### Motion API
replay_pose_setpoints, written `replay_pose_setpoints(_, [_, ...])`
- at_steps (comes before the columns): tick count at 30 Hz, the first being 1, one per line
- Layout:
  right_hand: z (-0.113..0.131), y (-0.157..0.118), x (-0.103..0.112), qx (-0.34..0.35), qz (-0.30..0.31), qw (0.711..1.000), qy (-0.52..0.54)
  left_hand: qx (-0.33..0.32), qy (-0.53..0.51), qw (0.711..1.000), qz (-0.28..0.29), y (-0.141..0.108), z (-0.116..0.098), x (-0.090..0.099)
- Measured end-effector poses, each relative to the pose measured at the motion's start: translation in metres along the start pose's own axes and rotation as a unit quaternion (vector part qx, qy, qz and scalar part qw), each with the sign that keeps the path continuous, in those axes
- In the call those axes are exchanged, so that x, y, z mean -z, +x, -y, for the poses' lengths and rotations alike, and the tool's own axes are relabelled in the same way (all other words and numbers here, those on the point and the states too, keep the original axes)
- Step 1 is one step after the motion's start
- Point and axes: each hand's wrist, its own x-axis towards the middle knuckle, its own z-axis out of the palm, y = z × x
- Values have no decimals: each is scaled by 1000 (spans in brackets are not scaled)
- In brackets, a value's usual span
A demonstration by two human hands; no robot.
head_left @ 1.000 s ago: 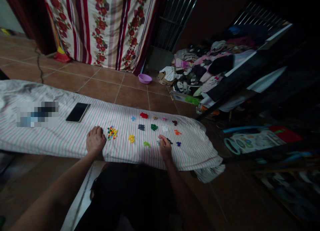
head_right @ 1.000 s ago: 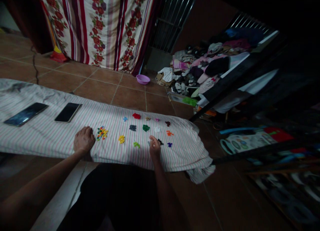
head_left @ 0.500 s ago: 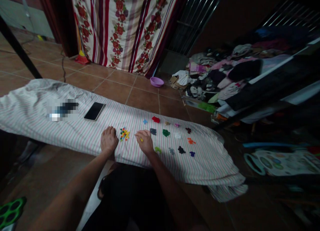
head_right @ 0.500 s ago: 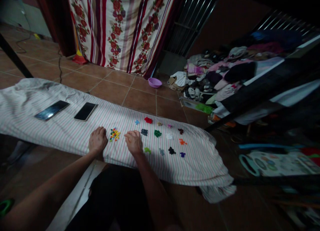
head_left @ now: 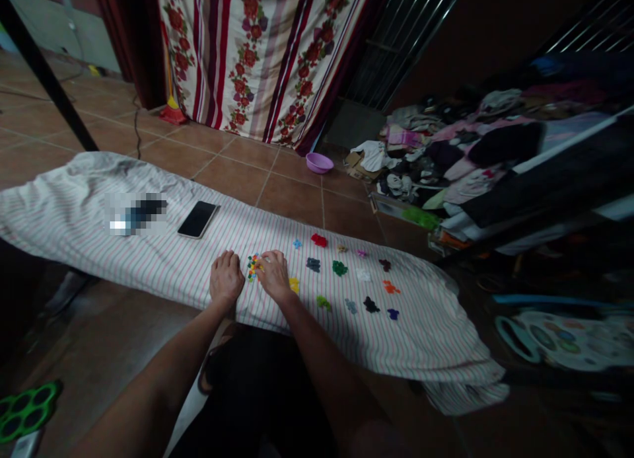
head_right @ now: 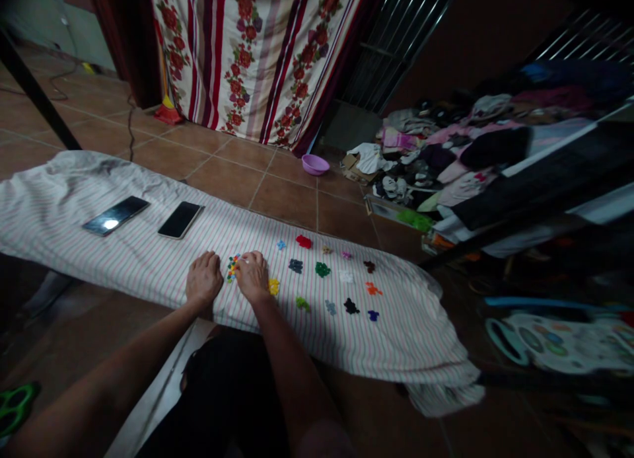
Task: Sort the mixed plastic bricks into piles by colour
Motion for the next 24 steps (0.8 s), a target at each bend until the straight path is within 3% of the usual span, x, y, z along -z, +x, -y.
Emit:
replay_pose_setpoints(8, [1, -9, 0, 2, -9, 1000, 8, 6, -19, 1000, 16, 0, 0, 0])
replay_pose_setpoints(14, [6, -9, -2, -2, 19, 1000, 0, 1, -9, 1000, 4, 0, 2, -3])
replay_pose_setpoints(24, [12, 1, -15, -63, 6, 998, 12, 1, -7, 1000, 9, -1, 1, -2])
